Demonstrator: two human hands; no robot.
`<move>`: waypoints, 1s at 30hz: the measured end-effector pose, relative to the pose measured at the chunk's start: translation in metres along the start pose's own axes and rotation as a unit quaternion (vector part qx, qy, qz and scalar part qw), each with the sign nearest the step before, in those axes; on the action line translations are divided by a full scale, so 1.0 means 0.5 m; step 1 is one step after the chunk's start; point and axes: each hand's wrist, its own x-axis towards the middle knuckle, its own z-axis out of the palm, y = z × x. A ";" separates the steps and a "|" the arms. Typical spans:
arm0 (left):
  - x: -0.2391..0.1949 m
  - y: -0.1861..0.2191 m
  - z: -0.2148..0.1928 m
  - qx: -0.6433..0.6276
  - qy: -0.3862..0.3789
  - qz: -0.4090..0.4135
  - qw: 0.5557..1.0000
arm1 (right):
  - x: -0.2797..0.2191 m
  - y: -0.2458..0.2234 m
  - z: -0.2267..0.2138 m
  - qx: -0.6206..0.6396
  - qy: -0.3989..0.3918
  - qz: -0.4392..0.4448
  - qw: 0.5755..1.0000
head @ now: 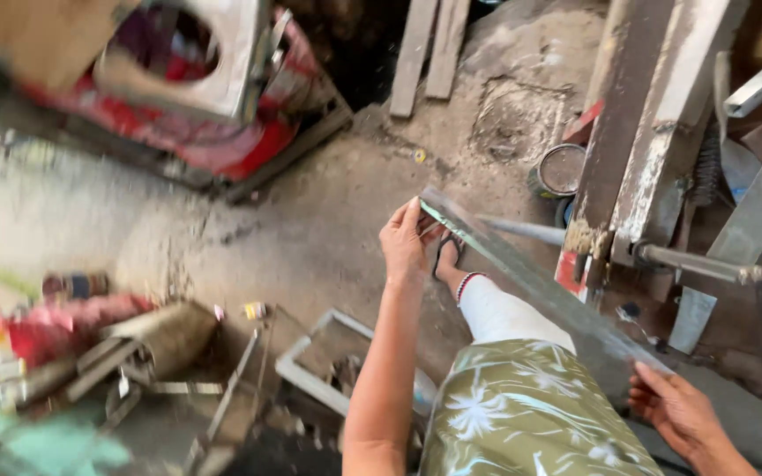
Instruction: Bending and shaping metal strips using a manual bending machine and hand tools.
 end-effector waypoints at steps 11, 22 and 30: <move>0.478 0.011 0.332 0.200 -0.217 -0.094 0.951 | 0.004 0.035 0.366 0.226 0.072 0.006 0.972; 0.758 -0.302 0.798 0.337 -0.354 -0.201 0.849 | 0.140 -0.135 0.715 0.401 0.402 -0.164 0.807; 0.906 -0.343 0.913 0.438 -0.387 -0.167 0.794 | 0.247 -0.262 0.832 0.450 0.457 -0.237 0.730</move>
